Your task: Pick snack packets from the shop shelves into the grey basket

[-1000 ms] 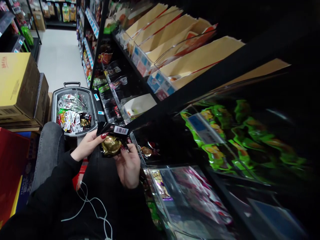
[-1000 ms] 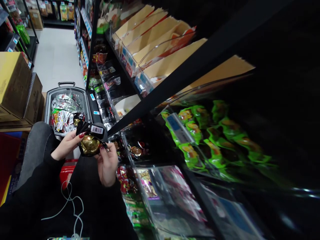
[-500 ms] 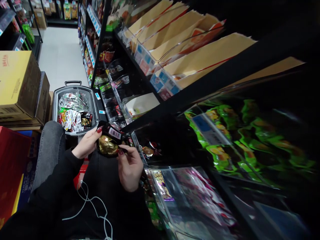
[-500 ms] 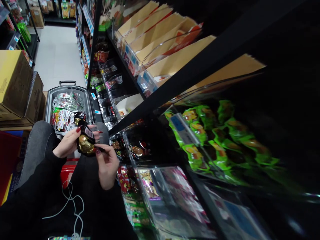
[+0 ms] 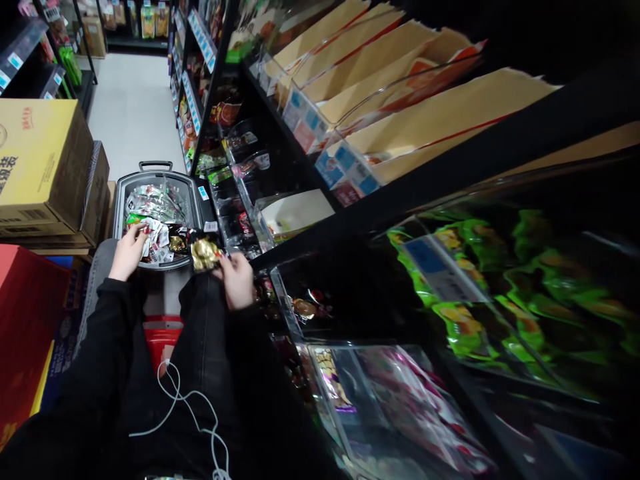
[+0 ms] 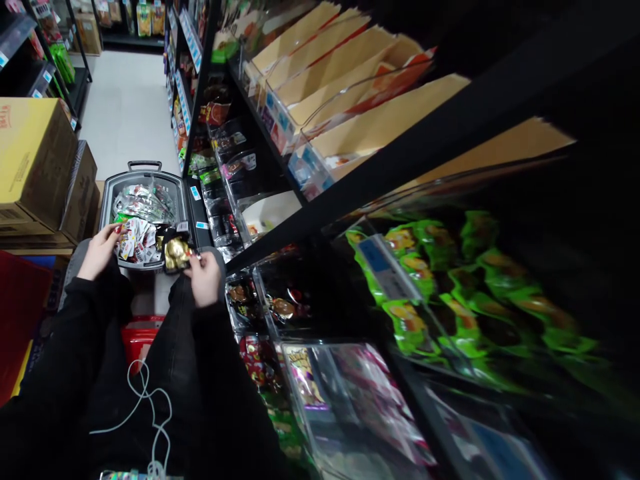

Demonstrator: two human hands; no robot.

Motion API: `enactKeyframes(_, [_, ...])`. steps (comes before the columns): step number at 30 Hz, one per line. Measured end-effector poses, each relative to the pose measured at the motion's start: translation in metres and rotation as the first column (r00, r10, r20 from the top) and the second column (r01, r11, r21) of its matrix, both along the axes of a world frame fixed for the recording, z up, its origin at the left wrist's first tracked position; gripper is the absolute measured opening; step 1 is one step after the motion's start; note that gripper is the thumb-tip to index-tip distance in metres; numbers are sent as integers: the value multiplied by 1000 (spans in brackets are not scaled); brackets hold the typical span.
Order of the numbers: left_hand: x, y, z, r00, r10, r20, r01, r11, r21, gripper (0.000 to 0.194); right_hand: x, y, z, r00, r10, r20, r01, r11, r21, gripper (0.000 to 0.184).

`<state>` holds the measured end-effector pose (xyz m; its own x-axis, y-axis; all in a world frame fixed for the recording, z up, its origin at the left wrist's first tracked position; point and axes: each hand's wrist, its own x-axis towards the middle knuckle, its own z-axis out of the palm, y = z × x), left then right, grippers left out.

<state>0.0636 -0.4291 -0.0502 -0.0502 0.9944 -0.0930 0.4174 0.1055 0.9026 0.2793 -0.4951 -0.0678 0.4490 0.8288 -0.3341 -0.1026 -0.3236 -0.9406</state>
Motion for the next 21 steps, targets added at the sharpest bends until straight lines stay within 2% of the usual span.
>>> enactKeyframes(2, [-12,6,-10,996,25,-90,-27,999,-24,35,-2,35,-3,999,44,9,-42,989,-139,10])
enactKeyframes(4, [-17,7,-16,991,3,-137,-11,998,-54,34,3,53,-2,997,47,62,-36,985,-167,8])
enactKeyframes(6, [-16,6,-17,984,-31,-177,19,998,-67,34,17,46,0,987,58,151,-37,990,-136,2])
enactKeyframes(8, [-14,4,-16,972,-48,-229,35,998,-61,35,38,17,2,953,133,272,-89,982,-168,8])
enactKeyframes(9, [-13,4,-15,966,-49,-255,36,998,-56,35,50,-2,3,915,196,354,-116,965,-236,12])
enactKeyframes(11, [-11,3,-13,954,-52,-297,39,998,-47,36,76,-42,4,769,342,541,-72,886,-458,19])
enactKeyframes(13, [-8,3,-10,947,-60,-316,49,998,-43,36,101,-73,3,586,462,666,121,763,-635,23])
enactKeyframes(15, [-3,3,-8,946,-79,-314,67,997,-48,36,126,-86,-1,456,551,699,279,657,-700,30])
enactKeyframes(16, [-1,3,-7,945,-92,-313,80,995,-51,36,138,-86,-4,411,603,684,295,622,-726,32])
enactKeyframes(17, [2,2,-7,944,-108,-313,95,994,-55,36,150,-81,-9,366,667,649,264,595,-759,33])
enactKeyframes(19, [5,2,-6,934,-137,-329,123,990,-62,36,172,-64,-20,267,792,549,120,538,-834,33])
enactKeyframes(21, [6,1,-7,921,-152,-357,140,988,-59,36,189,-42,-31,180,857,483,-5,492,-871,37])
